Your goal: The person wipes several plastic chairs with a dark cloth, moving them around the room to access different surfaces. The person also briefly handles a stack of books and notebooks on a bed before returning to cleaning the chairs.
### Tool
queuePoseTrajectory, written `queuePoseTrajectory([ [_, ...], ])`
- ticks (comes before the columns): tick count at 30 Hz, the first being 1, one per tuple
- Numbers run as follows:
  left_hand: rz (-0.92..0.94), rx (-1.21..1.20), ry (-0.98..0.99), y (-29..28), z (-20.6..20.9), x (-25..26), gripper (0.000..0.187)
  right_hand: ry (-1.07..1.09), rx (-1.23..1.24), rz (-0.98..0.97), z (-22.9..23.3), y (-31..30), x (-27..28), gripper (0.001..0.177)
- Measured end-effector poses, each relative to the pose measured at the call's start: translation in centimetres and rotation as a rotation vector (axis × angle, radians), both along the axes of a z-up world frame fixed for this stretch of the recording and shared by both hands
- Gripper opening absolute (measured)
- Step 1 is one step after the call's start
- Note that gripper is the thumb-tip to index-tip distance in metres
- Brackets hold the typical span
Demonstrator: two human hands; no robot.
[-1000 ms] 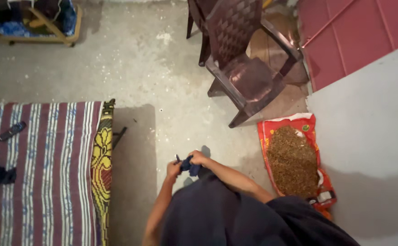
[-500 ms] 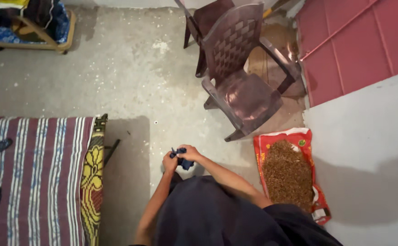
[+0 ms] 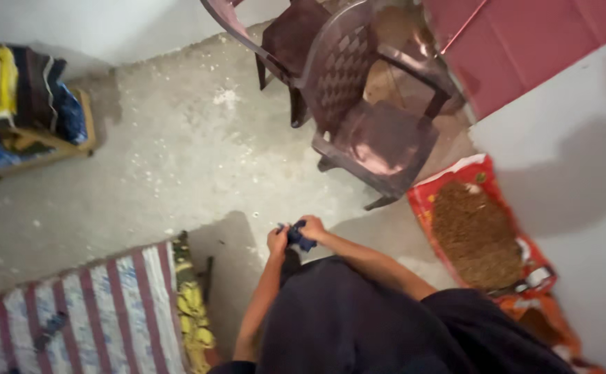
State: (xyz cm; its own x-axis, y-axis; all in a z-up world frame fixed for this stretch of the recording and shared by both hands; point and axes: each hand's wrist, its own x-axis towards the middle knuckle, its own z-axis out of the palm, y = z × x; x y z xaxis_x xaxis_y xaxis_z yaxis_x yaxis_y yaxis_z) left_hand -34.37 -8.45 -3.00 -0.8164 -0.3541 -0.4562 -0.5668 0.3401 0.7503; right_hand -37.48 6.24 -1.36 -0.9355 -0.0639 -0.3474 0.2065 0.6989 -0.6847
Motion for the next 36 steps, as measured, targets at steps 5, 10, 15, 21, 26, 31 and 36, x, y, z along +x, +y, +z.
queuePoseTrajectory([
  [5,0.103,0.607,0.091,-4.6,6.3,-8.3,0.040,-0.008,-0.203,-0.193,5.0,-5.6,-6.2,0.047],
  [10,0.092,0.846,0.000,-8.7,8.9,-11.7,0.030,0.084,-0.135,-0.140,6.6,-9.2,-10.3,0.043],
  [15,0.137,0.743,-0.127,-12.1,8.9,-12.3,0.031,0.112,-0.072,-0.255,6.7,-10.5,-16.4,0.037],
  [21,0.304,0.677,-0.229,-15.2,8.1,-12.8,0.033,0.600,-0.135,-0.397,11.7,-9.4,-28.9,0.029],
  [26,0.377,0.645,-0.218,-17.7,7.4,-16.9,0.033,0.964,0.030,-0.384,17.8,-8.9,-41.9,0.031],
  [31,0.468,0.632,-0.167,-18.0,7.1,-22.0,0.031,0.937,0.142,-0.371,15.8,-9.1,-51.6,0.037],
  [36,0.479,0.599,-0.156,-16.4,7.4,-28.5,0.028,0.771,0.226,-0.192,9.9,-10.1,-55.9,0.044],
])
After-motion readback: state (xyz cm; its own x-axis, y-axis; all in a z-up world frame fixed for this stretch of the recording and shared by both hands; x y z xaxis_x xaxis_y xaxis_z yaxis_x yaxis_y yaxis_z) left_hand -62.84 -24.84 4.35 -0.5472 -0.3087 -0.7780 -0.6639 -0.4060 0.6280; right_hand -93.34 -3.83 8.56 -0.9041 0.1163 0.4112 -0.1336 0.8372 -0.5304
